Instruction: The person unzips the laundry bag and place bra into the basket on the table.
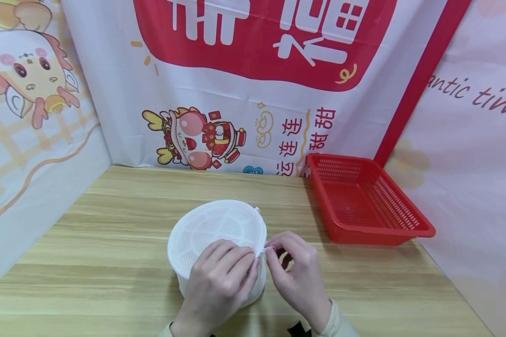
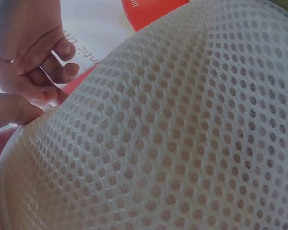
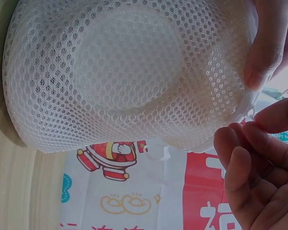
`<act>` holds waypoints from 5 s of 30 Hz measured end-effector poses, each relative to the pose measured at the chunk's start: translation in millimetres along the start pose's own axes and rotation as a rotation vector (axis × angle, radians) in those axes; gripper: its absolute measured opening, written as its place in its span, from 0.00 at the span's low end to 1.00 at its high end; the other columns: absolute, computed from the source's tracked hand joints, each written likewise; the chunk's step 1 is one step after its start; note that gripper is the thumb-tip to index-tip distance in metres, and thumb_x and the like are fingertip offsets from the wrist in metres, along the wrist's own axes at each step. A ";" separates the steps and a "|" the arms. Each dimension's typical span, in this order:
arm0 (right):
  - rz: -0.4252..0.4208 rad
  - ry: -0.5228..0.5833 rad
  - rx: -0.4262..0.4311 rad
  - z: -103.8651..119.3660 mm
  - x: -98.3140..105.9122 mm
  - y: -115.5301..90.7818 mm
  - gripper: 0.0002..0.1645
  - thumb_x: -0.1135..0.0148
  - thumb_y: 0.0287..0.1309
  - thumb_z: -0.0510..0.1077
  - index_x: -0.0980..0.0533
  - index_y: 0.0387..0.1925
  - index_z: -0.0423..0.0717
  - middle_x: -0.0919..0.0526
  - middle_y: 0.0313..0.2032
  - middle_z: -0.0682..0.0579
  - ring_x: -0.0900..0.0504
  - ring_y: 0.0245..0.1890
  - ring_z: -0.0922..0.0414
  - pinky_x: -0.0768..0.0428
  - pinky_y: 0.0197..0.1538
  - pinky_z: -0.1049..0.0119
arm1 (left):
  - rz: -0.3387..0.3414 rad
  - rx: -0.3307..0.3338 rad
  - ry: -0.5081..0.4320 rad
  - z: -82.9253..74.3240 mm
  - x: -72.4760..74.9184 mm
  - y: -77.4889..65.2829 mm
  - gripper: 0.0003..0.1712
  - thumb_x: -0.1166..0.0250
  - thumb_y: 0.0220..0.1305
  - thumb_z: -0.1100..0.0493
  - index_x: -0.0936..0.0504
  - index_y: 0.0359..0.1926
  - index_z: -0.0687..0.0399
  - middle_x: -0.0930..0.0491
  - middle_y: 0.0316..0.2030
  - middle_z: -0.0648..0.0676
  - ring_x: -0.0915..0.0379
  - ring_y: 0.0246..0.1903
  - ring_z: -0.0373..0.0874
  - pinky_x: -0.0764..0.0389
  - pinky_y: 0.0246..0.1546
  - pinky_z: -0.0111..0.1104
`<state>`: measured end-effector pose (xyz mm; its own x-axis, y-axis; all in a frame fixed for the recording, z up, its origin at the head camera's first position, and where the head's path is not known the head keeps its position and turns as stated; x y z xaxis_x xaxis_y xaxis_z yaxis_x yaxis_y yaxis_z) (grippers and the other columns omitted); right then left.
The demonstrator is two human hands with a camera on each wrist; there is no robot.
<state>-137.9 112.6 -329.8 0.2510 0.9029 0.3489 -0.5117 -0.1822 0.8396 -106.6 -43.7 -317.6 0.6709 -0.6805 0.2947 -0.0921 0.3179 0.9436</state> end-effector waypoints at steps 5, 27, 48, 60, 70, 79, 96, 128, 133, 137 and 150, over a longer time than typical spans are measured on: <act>-0.017 0.002 -0.012 -2.1 0.1 -0.3 0.10 0.37 0.50 0.27 0.21 0.26 0.44 0.17 0.30 0.51 0.21 0.25 0.60 0.24 0.20 0.75 | 0.007 0.005 -0.002 0.3 -0.9 -0.9 0.15 0.45 0.67 0.63 0.15 0.27 0.61 0.17 0.29 0.53 0.22 0.29 0.47 0.20 0.36 0.40; -0.004 0.072 0.129 4.2 -0.9 0.9 0.09 0.38 0.50 0.28 0.23 0.24 0.43 0.17 0.31 0.47 0.21 0.24 0.61 0.25 0.21 0.78 | 0.022 0.116 0.048 -6.0 -1.7 0.9 0.17 0.46 0.72 0.59 0.14 0.31 0.62 0.17 0.32 0.53 0.23 0.31 0.48 0.23 0.45 0.47; -0.040 0.024 0.056 2.4 0.5 -0.1 0.10 0.36 0.48 0.27 0.22 0.25 0.45 0.17 0.31 0.50 0.22 0.25 0.63 0.25 0.18 0.74 | -0.013 0.056 0.041 -3.9 -2.9 1.2 0.17 0.45 0.73 0.60 0.14 0.31 0.62 0.17 0.31 0.53 0.22 0.30 0.46 0.22 0.42 0.45; -0.060 0.012 0.030 1.4 1.0 0.0 0.11 0.37 0.48 0.27 0.21 0.25 0.45 0.16 0.31 0.52 0.22 0.24 0.63 0.26 0.18 0.75 | -0.012 0.052 0.026 -2.9 -1.9 0.4 0.16 0.45 0.72 0.61 0.14 0.32 0.62 0.16 0.32 0.53 0.22 0.30 0.46 0.22 0.42 0.45; -0.070 -0.002 0.035 -0.8 2.6 0.8 0.11 0.37 0.49 0.28 0.21 0.25 0.46 0.16 0.31 0.52 0.22 0.24 0.63 0.26 0.18 0.76 | -0.006 0.045 0.025 -2.7 -1.7 -0.1 0.16 0.45 0.72 0.61 0.14 0.32 0.62 0.16 0.33 0.54 0.21 0.31 0.47 0.21 0.43 0.45; -0.071 -0.004 0.005 -2.3 3.6 0.9 0.10 0.37 0.51 0.28 0.21 0.25 0.45 0.16 0.31 0.54 0.22 0.24 0.63 0.26 0.19 0.76 | -0.023 0.047 0.021 -1.2 -0.5 1.5 0.16 0.45 0.72 0.61 0.14 0.32 0.62 0.16 0.33 0.53 0.22 0.31 0.46 0.22 0.42 0.44; -0.051 0.061 0.071 7.7 0.4 3.9 0.11 0.36 0.45 0.24 0.21 0.25 0.42 0.17 0.30 0.48 0.22 0.23 0.62 0.26 0.18 0.75 | -0.057 0.069 0.037 -4.1 -0.8 3.3 0.16 0.44 0.71 0.61 0.14 0.32 0.65 0.16 0.33 0.55 0.22 0.29 0.50 0.22 0.38 0.42; -0.072 0.058 0.062 3.9 1.1 3.7 0.11 0.36 0.46 0.25 0.21 0.24 0.43 0.16 0.29 0.49 0.21 0.22 0.61 0.25 0.18 0.76 | -0.084 0.091 0.020 -2.4 1.5 4.5 0.15 0.44 0.69 0.61 0.15 0.30 0.63 0.17 0.31 0.54 0.23 0.28 0.50 0.22 0.37 0.43; -0.062 0.086 0.091 9.5 0.4 6.0 0.11 0.37 0.44 0.23 0.22 0.24 0.41 0.16 0.29 0.47 0.21 0.22 0.61 0.24 0.18 0.76 | -0.088 0.072 0.036 -3.6 3.1 5.5 0.15 0.44 0.69 0.61 0.14 0.31 0.64 0.17 0.32 0.54 0.23 0.28 0.50 0.22 0.37 0.43; -0.054 0.094 0.098 10.3 -0.3 6.1 0.11 0.37 0.44 0.23 0.22 0.24 0.41 0.16 0.29 0.46 0.21 0.22 0.61 0.25 0.18 0.76 | -0.095 0.050 0.038 -4.9 4.1 7.1 0.16 0.44 0.70 0.62 0.14 0.30 0.64 0.17 0.31 0.54 0.23 0.28 0.49 0.22 0.36 0.42; -0.081 0.042 0.049 1.9 1.6 0.7 0.10 0.36 0.47 0.26 0.20 0.25 0.44 0.16 0.30 0.49 0.22 0.23 0.62 0.25 0.18 0.76 | -0.079 0.023 0.036 -5.5 1.6 5.9 0.16 0.45 0.72 0.63 0.15 0.30 0.63 0.17 0.31 0.54 0.23 0.28 0.48 0.22 0.38 0.42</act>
<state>-136.3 113.2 -327.9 0.2544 0.9309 0.2622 -0.4506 -0.1258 0.8838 -102.1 -39.3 -312.4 0.7025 -0.6787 0.2144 -0.0544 0.2492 0.9669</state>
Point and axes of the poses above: each hand's wrist, its own y-axis towards the middle knuckle, its own x-axis out of the back of the hand, z = x × y, the point moved 3 cm from there along y, towards the middle knuckle
